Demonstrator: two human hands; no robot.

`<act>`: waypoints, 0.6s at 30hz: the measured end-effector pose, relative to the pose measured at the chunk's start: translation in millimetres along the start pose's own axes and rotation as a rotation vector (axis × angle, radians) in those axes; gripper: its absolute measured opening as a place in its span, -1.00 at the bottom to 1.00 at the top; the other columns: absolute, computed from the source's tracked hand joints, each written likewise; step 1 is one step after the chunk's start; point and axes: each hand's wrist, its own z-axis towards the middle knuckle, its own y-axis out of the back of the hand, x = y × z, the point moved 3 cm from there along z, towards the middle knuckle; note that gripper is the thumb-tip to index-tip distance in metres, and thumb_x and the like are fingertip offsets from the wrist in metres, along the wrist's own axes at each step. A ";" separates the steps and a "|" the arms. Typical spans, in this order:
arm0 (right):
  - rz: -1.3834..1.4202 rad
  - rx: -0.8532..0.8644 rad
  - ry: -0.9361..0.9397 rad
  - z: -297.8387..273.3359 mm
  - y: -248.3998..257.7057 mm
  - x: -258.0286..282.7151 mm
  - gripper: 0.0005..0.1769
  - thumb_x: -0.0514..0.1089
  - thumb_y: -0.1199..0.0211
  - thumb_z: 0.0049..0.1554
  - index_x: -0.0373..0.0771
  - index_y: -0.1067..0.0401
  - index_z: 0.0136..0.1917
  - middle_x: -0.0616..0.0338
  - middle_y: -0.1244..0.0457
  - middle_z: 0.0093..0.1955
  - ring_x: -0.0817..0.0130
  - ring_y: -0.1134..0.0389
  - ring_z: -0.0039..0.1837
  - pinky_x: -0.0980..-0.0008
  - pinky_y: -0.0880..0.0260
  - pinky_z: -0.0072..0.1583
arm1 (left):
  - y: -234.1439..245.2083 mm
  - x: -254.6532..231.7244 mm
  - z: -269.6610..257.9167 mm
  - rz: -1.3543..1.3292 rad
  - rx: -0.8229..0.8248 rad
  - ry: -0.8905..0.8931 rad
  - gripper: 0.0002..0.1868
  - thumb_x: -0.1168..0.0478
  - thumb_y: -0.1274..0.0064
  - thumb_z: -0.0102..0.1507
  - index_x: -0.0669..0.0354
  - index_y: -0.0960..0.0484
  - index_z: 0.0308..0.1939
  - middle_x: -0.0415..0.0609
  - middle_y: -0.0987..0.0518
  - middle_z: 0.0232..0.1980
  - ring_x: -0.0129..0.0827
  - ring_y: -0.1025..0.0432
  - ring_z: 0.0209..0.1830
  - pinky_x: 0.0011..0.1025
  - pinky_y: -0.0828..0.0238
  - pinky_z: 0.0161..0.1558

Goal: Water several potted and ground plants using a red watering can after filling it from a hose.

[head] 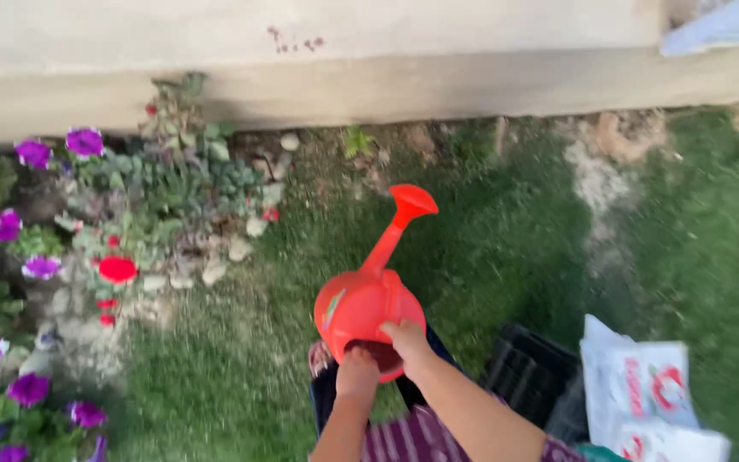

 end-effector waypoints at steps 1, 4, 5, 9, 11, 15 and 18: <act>0.075 0.069 -0.015 21.2 -13.2 6.6 -0.73 -0.16 -0.31 -0.01 -0.18 -0.59 -0.01 0.18 -0.45 -0.06 0.37 -0.46 -0.02 0.33 -0.44 0.05 | -11.3 13.2 19.7 0.030 0.004 -0.039 -0.77 0.18 -0.03 0.19 0.15 -0.75 -0.19 0.00 -0.60 -0.07 -0.14 -0.42 0.02 -0.21 -0.38 0.05; 0.003 -0.005 -0.063 63.6 -19.5 19.7 -0.72 -0.13 -0.30 0.02 -0.30 -0.53 -0.02 0.07 -0.43 -0.10 0.28 -0.46 -0.11 0.23 -0.44 -0.07 | 12.1 34.8 49.1 0.040 0.045 -0.008 -0.79 0.22 -0.01 0.19 0.08 -0.73 -0.18 -0.06 -0.58 -0.05 -0.17 -0.42 0.05 -0.22 -0.41 -0.02; 0.006 -0.017 -0.071 75.7 -22.9 15.5 -0.72 -0.13 -0.30 0.02 -0.30 -0.53 -0.02 0.07 -0.43 -0.10 0.28 -0.46 -0.11 0.23 -0.44 -0.07 | 0.8 41.4 58.8 0.035 0.052 -0.020 -0.79 0.22 -0.01 0.19 0.08 -0.73 -0.18 -0.06 -0.58 -0.05 -0.17 -0.42 0.05 -0.22 -0.41 -0.02; -0.075 0.013 -0.084 108.3 -18.1 26.0 -0.66 -0.07 -0.31 0.03 -0.19 -0.52 0.07 0.20 -0.39 -0.09 0.37 -0.35 -0.10 0.30 -0.30 -0.09 | -12.8 44.3 96.0 0.048 0.118 0.059 -0.77 0.18 0.02 0.24 0.04 -0.72 -0.11 -0.11 -0.55 -0.01 -0.23 -0.39 0.08 -0.26 -0.37 0.00; -0.106 0.040 -0.069 115.1 -29.4 37.9 -0.66 -0.05 -0.29 0.03 -0.16 -0.53 0.08 0.25 -0.40 -0.08 0.44 -0.37 -0.07 0.34 -0.31 -0.08 | -0.1 52.4 100.6 0.050 0.081 0.081 -0.76 0.17 0.02 0.24 0.02 -0.71 -0.09 -0.13 -0.54 -0.01 -0.25 -0.38 0.09 -0.27 -0.34 0.01; -0.130 0.066 -0.039 142.6 -41.3 52.5 -0.67 -0.06 -0.31 0.03 -0.16 -0.51 0.07 0.20 -0.37 -0.07 0.37 -0.33 -0.06 0.31 -0.30 -0.07 | 32.7 70.3 113.4 0.096 0.107 0.123 -0.74 0.18 0.03 0.27 0.01 -0.68 -0.01 -0.14 -0.53 0.03 -0.27 -0.37 0.10 -0.29 -0.34 0.01; -0.134 0.074 -0.046 157.9 -48.9 44.9 -0.66 -0.05 -0.32 0.03 -0.17 -0.50 0.07 0.19 -0.37 -0.03 0.34 -0.32 -0.01 0.29 -0.29 -0.02 | 39.1 81.0 110.7 0.125 0.105 0.107 -0.71 0.18 0.02 0.25 0.00 -0.67 0.02 -0.16 -0.52 0.05 -0.28 -0.36 0.12 -0.29 -0.33 0.02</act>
